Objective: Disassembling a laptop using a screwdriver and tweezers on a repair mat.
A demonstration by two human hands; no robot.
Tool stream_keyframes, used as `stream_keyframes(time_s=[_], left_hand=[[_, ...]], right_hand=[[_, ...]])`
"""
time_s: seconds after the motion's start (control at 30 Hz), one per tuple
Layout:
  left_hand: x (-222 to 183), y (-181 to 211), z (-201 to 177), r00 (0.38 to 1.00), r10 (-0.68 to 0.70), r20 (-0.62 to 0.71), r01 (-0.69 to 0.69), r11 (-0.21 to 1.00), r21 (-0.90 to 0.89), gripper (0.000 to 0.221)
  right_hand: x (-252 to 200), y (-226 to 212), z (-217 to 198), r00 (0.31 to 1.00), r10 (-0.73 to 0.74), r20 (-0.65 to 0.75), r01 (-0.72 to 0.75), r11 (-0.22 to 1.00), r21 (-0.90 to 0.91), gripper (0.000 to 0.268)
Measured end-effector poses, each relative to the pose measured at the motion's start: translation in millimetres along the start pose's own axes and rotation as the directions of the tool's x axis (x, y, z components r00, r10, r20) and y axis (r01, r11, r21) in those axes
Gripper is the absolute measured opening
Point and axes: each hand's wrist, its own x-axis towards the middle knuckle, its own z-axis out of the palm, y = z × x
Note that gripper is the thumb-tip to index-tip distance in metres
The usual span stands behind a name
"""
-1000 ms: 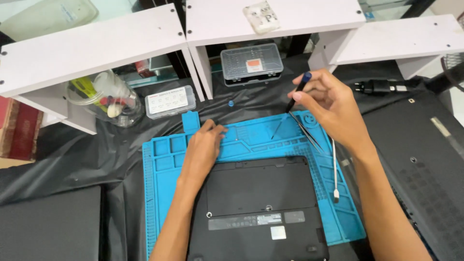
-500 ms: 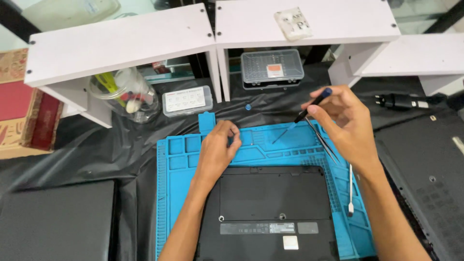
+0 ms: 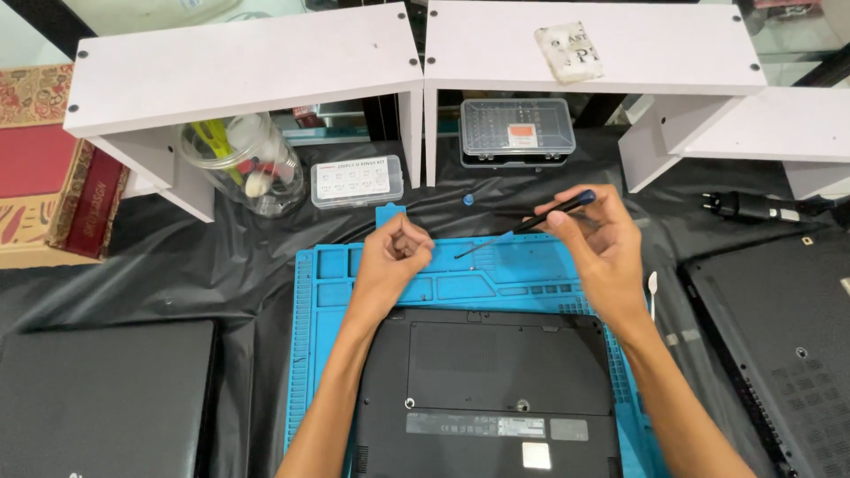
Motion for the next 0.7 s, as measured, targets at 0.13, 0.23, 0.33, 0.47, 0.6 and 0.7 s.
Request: stream_keyframes(time_s=[0.13,0.23,0.33,0.47,0.6,0.7], left_hand=[[0,7,5,0.998,0.017,0.056,-0.027,0.985,0.173,0.011],[-2,18,9,0.996,-0.016,0.085,-0.007,0.963,0.268,0.010],[-4,30,11,0.994,-0.055,0.095,0.025,0.955,0.295,0.012],[-6,35,9,0.987,-0.103,0.126,0.076,0.976,0.203,0.012],[-5,30,7,0.978,-0.105,0.182,0.092,0.993,0.077,0.013],[-7,29,6,0.975,-0.101,0.199,0.095,0.995,0.039,0.015]], right_hand=[[1,-10,-2,0.999,-0.028,-0.038,0.027,1.000,-0.011,0.021],[2,-13,-6,0.998,-0.033,-0.061,0.032,0.999,-0.023,0.021],[2,-15,-10,0.996,-0.045,-0.078,0.044,0.999,-0.014,0.021],[1,-17,-10,0.992,-0.076,-0.103,0.081,0.996,0.047,0.021],[-2,-26,-2,0.992,-0.057,-0.109,0.068,0.993,0.097,0.021],[-4,-26,-1,0.995,-0.044,-0.091,0.051,0.996,0.076,0.023]])
